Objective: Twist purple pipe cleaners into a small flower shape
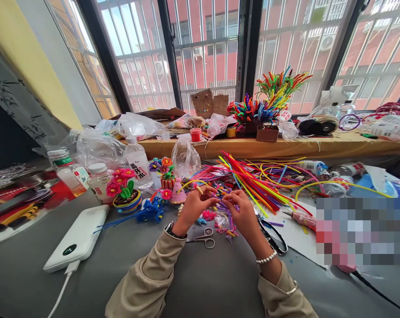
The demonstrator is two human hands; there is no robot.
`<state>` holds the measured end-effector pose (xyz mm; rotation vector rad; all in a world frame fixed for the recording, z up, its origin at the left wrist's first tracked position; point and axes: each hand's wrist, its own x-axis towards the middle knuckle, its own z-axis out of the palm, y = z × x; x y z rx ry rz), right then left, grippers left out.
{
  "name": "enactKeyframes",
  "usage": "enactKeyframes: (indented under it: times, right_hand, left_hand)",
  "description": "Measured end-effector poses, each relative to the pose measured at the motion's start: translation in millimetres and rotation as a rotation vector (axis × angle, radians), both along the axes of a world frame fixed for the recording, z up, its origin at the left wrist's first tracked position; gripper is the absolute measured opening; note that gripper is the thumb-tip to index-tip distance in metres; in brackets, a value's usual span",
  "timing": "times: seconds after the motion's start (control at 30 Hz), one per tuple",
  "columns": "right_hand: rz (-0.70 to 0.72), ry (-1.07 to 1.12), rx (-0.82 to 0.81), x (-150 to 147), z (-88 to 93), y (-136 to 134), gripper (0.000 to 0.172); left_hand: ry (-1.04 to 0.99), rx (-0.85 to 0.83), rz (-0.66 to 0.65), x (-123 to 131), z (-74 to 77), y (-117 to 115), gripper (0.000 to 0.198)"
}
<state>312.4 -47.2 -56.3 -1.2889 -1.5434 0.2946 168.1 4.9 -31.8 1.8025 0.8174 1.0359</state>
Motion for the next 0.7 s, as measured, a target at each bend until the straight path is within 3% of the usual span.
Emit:
enactKeyframes:
  times: [0.23,0.4,0.5,0.7]
  right_hand:
    - [-0.036,-0.089,0.014,-0.3,0.2,0.6,0.015]
    - [-0.024,-0.097,0.047,2.6,-0.6,-0.1,0.019]
    - [-0.050,-0.215,0.100,5.9,-1.7,-0.9,0.028]
    - [-0.120,-0.497,0.196,8.8,-2.6,-2.7,0.029]
  left_hand:
    - [-0.039,-0.059,-0.008,0.5,-2.0,1.3,0.019]
    - [-0.145,-0.215,0.073,0.5,2.6,1.3,0.016]
    - [-0.221,-0.308,0.097,-0.4,5.5,2.2,0.017]
    - [-0.245,-0.385,0.103,-0.5,4.4,3.3,0.016]
